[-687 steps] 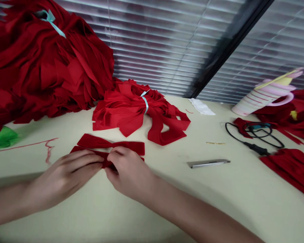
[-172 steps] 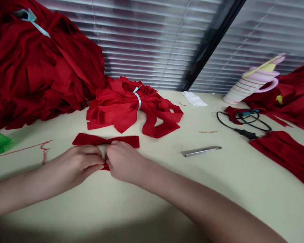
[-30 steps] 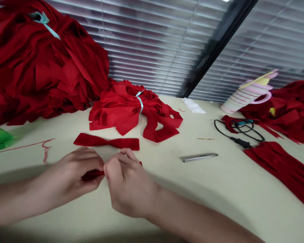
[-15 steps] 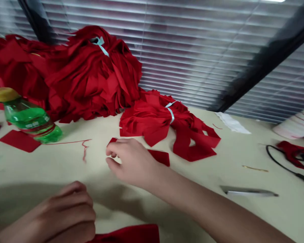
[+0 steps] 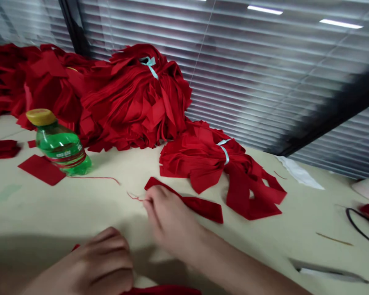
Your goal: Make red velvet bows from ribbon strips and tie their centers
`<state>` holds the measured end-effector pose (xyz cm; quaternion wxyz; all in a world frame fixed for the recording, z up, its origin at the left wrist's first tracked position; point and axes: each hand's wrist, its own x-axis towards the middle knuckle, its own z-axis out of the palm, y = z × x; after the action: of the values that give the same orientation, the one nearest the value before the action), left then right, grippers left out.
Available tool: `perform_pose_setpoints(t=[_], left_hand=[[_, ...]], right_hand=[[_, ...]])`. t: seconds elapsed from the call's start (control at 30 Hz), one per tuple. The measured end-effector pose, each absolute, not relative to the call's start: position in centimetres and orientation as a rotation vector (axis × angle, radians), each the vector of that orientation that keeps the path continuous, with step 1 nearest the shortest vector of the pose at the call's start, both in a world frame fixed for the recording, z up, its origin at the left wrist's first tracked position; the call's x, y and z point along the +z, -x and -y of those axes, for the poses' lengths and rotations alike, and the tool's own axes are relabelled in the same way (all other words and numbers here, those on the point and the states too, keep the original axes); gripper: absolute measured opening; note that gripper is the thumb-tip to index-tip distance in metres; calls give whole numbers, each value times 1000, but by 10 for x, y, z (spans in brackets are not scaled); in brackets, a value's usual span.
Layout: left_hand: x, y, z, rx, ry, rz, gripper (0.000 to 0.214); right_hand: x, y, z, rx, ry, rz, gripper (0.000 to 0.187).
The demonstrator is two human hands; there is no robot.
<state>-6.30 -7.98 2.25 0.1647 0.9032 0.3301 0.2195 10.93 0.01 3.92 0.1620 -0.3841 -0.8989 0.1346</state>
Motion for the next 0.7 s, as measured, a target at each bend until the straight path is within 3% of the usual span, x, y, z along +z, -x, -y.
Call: perform_pose_setpoints(t=[0.2,0.7], left_hand=[[33,53,76,433,-2398,-918,15],[14,-10,39,415,-2544,-946,13]], right_hand=[[41,-179,31,869,1297,2268,18],[44,-200,90,898,1392,2091,16]])
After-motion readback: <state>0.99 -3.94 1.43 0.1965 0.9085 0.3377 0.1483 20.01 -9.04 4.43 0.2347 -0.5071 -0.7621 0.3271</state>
